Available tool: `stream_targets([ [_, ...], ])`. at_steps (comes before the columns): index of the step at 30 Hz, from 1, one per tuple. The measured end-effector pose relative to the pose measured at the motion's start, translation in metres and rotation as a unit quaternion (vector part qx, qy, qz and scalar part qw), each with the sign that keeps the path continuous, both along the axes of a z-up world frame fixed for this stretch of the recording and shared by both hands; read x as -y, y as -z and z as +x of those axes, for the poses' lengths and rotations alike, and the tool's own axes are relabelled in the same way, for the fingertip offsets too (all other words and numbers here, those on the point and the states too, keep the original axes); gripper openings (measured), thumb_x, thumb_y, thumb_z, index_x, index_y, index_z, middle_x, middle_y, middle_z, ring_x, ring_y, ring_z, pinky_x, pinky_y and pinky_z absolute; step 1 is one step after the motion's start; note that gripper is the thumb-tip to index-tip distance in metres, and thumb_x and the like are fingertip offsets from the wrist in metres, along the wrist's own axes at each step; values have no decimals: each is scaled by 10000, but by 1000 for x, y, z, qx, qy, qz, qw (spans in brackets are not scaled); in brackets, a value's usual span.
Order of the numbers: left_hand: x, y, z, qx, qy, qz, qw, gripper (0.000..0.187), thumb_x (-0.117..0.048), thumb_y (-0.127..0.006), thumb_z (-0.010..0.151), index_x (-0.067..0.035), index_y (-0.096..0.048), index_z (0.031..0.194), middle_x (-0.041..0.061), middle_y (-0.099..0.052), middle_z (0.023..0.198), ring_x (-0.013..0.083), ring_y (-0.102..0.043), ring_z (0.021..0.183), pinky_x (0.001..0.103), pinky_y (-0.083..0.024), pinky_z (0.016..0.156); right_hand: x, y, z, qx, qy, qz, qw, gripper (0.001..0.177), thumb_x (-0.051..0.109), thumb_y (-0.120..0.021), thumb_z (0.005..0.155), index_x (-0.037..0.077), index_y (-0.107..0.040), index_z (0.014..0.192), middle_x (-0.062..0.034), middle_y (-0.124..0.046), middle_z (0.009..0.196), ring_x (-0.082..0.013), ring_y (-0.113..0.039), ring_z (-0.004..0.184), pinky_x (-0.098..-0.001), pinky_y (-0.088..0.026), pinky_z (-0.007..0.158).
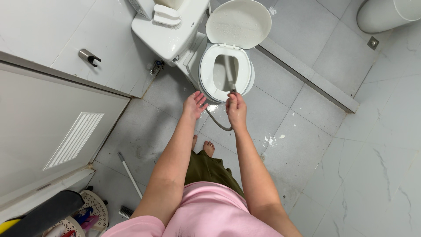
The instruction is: The person cleans a portable toilet seat and a small plastic container by rinsing them with a handheld sprayer, applying cleaner from a spray bottle, and scrubbing the container with a brush.
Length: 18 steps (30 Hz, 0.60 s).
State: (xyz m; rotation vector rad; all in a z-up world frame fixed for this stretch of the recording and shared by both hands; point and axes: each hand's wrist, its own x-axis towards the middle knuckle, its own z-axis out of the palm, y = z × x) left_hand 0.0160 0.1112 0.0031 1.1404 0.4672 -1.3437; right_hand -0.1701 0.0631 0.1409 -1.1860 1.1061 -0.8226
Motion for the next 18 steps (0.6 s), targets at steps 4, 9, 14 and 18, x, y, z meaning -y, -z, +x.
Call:
stream_targets([
  [4,2,2,-2,-2,5,7,1000,387,-270,-419,1048,-84,-547,1362,96,-623,1359,284,-564,1300,552,-445,1089,0,0,4,0,21,-20,1000,307,305,-518,1080,20,-629,1109,12,-534,676,-61,-475,544,-224,-389,475],
  [9,5,2,-2,-8,13,16,1000,375,-266,-430,1048,-87,-543,1358,89,-622,1355,276,-561,1299,541,-447,1088,1,1,0,-16,-12,-9,1000,315,304,-517,1094,11,-632,1086,13,-552,701,-61,-485,555,-222,-395,484],
  [14,5,5,-4,-7,16,2,1000,390,-264,-424,1045,-78,-543,1367,92,-622,1366,273,-560,1303,530,-444,1085,5,2,-14,-36,77,19,996,298,309,-498,1073,38,-621,1085,17,-540,685,-60,-484,536,-229,-400,454],
  [18,10,10,-11,-9,29,8,999,400,-269,-425,1047,-73,-528,1380,98,-610,1378,279,-555,1315,526,-457,1078,5,1,-26,-28,68,40,996,285,303,-492,1084,46,-610,1047,16,-534,682,-64,-474,531,-232,-401,460],
])
